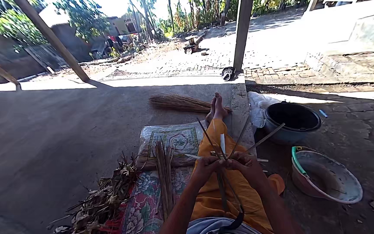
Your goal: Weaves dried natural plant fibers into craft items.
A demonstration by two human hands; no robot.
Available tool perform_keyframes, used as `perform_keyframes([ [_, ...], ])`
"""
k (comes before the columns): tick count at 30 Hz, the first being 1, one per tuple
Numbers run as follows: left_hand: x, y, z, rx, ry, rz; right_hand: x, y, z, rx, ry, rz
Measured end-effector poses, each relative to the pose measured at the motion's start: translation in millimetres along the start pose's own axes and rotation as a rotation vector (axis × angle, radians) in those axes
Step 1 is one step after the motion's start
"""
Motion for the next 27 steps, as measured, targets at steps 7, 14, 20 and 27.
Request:
perform_keyframes([
  [7, -2, -2, -2, 0.105, 0.172, -0.103, -6, 4, 0, -0.018, -0.038, -0.176],
  [14, -4, -4, -5, 0.047, 0.053, -0.064, -4, 7, 1, -0.048, 0.017, -0.482],
  [20, -5, -12, -7, 0.036, 0.251, 0.0, -8, 11, -1, -0.063, -0.099, -0.428],
  [27, 1, -5, -5, 0.097, 0.277, 0.051, -7, 4, -2, -0.165, 0.015, -0.175],
])
Point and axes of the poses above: each hand's wrist, its own z-axis towards the middle knuckle, its own x-axis out of the back of the hand, y = z × x, the point moved 5 cm from there along z, towards the middle knuckle, and after that the axes turned 12 degrees about z, right-handed, at the moved point
